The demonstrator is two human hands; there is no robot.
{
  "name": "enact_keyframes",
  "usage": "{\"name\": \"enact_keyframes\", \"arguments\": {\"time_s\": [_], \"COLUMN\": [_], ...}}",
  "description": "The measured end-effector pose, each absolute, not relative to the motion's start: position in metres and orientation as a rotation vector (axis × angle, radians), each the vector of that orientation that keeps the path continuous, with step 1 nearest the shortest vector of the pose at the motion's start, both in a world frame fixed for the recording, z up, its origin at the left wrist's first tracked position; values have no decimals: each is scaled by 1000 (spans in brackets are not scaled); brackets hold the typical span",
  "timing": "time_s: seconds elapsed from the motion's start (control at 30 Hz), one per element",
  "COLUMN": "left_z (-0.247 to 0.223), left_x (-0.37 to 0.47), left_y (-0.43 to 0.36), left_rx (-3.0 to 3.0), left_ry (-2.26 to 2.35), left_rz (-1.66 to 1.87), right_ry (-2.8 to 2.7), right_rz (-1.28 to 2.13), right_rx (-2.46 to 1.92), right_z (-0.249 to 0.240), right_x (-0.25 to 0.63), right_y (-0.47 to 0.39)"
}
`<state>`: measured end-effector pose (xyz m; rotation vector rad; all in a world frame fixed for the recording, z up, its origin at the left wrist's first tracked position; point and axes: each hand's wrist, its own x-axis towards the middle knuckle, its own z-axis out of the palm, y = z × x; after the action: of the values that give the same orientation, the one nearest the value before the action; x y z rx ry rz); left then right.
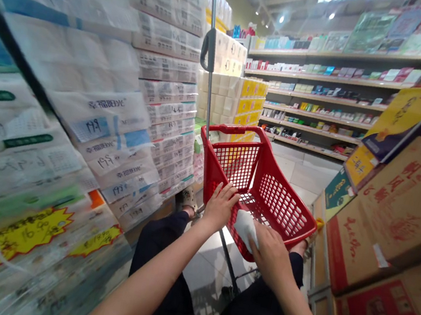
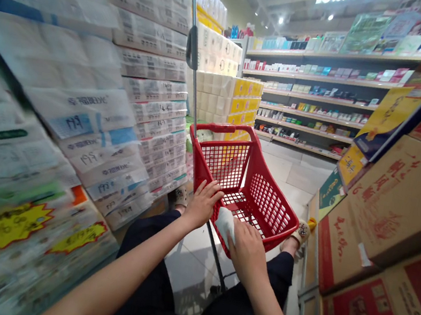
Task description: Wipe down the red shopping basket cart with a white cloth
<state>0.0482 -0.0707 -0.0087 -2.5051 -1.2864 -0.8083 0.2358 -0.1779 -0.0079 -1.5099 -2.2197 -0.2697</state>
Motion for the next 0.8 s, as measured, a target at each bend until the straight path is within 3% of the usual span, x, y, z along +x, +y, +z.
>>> {"name": "enact_keyframes", "arguments": {"time_s": [0.23, 0.47, 0.8], "left_z": [-9, -9, 1], "left_x": [47, 41, 34], "left_y": [-74, -68, -70], "left_rx": [-2523, -2550, -2687], "left_ry": [-1298, -1366, -1372], "left_rz": [-758, -829, -935], "right_ry": [-2227, -2244, -2203], "right_rz": [0, 44, -71], "right_rx": [-1878, -1938, -1348], "right_z": [19, 32, -9], "right_x": [194, 187, 242], "right_y": [-150, -154, -187]}}
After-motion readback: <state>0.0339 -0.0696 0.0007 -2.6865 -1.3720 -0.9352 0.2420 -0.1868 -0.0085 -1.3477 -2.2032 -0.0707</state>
